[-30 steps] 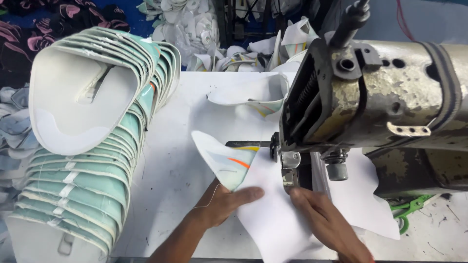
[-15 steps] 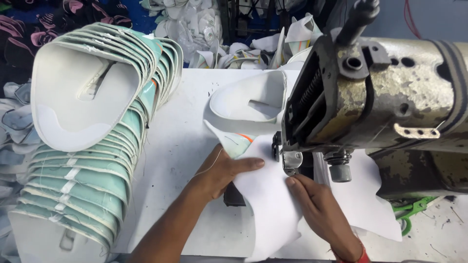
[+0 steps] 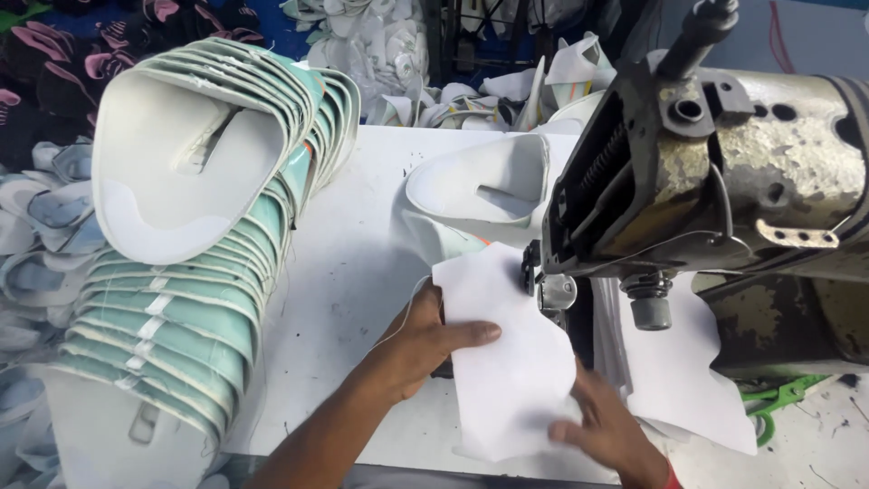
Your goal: The person uses a sewing machine to stitch white fabric onto the upper part of light green and white slippers. They repeatedly pick up a slipper from a stack, position it under the needle, sew along the edge, and then set the finished slipper aside.
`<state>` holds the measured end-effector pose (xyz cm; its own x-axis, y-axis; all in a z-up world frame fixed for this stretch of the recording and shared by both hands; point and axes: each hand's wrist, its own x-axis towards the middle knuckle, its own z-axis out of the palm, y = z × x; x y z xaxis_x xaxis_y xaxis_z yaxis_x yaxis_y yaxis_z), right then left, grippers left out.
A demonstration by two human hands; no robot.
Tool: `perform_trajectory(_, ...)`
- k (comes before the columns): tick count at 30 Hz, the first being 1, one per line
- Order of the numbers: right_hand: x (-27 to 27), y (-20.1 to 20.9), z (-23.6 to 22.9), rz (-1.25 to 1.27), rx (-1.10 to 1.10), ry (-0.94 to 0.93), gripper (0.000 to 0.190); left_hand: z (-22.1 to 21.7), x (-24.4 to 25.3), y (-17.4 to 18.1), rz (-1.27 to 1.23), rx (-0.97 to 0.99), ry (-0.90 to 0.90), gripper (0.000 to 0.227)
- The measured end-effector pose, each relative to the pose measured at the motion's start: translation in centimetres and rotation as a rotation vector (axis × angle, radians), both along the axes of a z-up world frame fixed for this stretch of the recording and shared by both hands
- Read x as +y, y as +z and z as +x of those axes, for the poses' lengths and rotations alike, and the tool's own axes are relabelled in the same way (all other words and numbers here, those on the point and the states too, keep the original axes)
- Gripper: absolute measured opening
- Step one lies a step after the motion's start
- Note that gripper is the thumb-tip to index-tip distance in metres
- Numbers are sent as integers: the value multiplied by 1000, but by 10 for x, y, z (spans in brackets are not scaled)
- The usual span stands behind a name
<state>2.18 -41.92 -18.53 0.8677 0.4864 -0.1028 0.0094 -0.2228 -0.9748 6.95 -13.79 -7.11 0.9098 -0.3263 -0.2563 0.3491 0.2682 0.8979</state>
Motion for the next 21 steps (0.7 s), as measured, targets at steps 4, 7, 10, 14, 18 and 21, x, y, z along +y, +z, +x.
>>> perform_trajectory(4, -14, 42, -21, -3, -452, 59, 94, -20, -19, 10, 14, 63, 78, 85)
perform_trajectory(7, -38, 15, -27, -91, -572, 57, 100, -48, -34, 8, 693, -340, 354, 114)
perform_trajectory(10, -38, 8, -32, -257, -522, 11, 95, -71, -39, -8, 1356, -1067, 516, 75)
perform_trajectory(14, -26, 29, -35, 73, -204, 66, 108, -94, -44, -17, 1050, -1129, -160, 68)
perform_trajectory(18, -21, 48, -50, -36, -272, -95, 69, -113, -69, -27, 1114, -1210, -88, 104)
perform_trajectory(21, -18, 41, -50, -294, -962, -98, 32, -115, -73, -32, 1328, -1150, -95, 66)
